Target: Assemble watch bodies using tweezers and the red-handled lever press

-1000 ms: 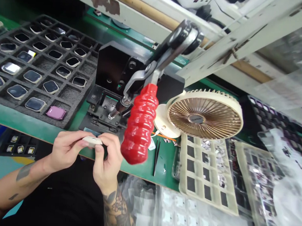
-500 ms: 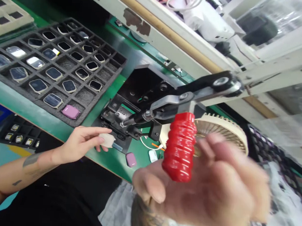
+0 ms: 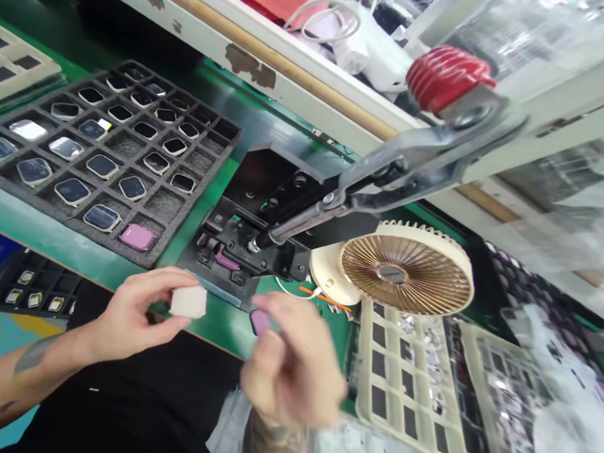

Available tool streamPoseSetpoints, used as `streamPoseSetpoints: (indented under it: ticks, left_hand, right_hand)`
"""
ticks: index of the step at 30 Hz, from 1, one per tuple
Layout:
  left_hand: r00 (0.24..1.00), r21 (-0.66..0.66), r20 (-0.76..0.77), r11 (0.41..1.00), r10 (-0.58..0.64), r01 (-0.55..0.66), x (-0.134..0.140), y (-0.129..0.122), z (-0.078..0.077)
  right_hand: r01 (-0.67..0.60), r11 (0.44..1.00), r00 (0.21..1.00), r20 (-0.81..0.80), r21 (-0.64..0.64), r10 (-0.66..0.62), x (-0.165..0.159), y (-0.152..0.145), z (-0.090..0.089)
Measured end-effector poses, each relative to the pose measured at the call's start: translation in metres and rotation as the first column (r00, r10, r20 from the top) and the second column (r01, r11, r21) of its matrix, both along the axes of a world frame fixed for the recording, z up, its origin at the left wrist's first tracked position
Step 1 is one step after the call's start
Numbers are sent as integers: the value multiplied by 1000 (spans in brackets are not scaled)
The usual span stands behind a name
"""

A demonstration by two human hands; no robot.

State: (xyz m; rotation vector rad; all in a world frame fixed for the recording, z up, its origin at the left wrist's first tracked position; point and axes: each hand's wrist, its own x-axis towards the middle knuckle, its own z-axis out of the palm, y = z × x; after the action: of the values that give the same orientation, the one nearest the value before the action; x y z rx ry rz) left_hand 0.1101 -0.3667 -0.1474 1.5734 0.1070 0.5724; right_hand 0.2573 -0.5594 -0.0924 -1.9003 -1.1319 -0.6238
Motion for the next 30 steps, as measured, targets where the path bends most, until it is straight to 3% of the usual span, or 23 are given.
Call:
streamPoseSetpoints:
  ticks: [2,4,6,9,13,15,18,20,23,26,28,30]
  left_hand:
    - [994,250,89,965,64,-85,-9,4,5]
    - [982,412,164,899,91,-152,-12,6,10]
    - [974,509,206,839,99,-193,-10,8,13]
    - [970,597,220,773,102,-216,-6,10,16]
    - [972,687,163,688,170,-235,-2,15,16]
    - [969,784,101,582,226,-217,4,16,16]
    - [959,911,10,393,283,-125,29,8,16]
    - [954,941,-105,339,282,4,52,1,20]
    - [919,906,-321,358,228,227,78,-2,27]
    - [914,860,-372,429,161,275,78,1,31]
    - [945,777,-319,592,75,215,65,1,30]
    - [969,516,-237,837,-68,185,47,-2,29]
  right_hand:
    - [-41,993,999,-15,-113,39,-11,8,-19]
    - [-69,941,997,-61,-331,52,-10,21,-39]
    - [-55,858,996,-86,-510,12,-2,36,-54]
    - [-41,794,988,-143,-606,-58,12,52,-61]
    - [-59,899,960,-272,-434,-68,3,45,-54]
    - [-26,955,948,-311,-295,-71,-12,31,-52]
    - [38,986,944,-317,-161,-89,-32,9,-53]
    - [60,988,952,-290,-146,-100,-35,-3,-55]
    - [80,983,968,-221,-167,-116,-27,-16,-55]
    - [97,983,983,-142,-158,-120,-16,-20,-52]
    - [101,987,991,-75,-124,-111,-14,-18,-49]
    - [61,994,998,11,-93,-61,-19,-12,-46]
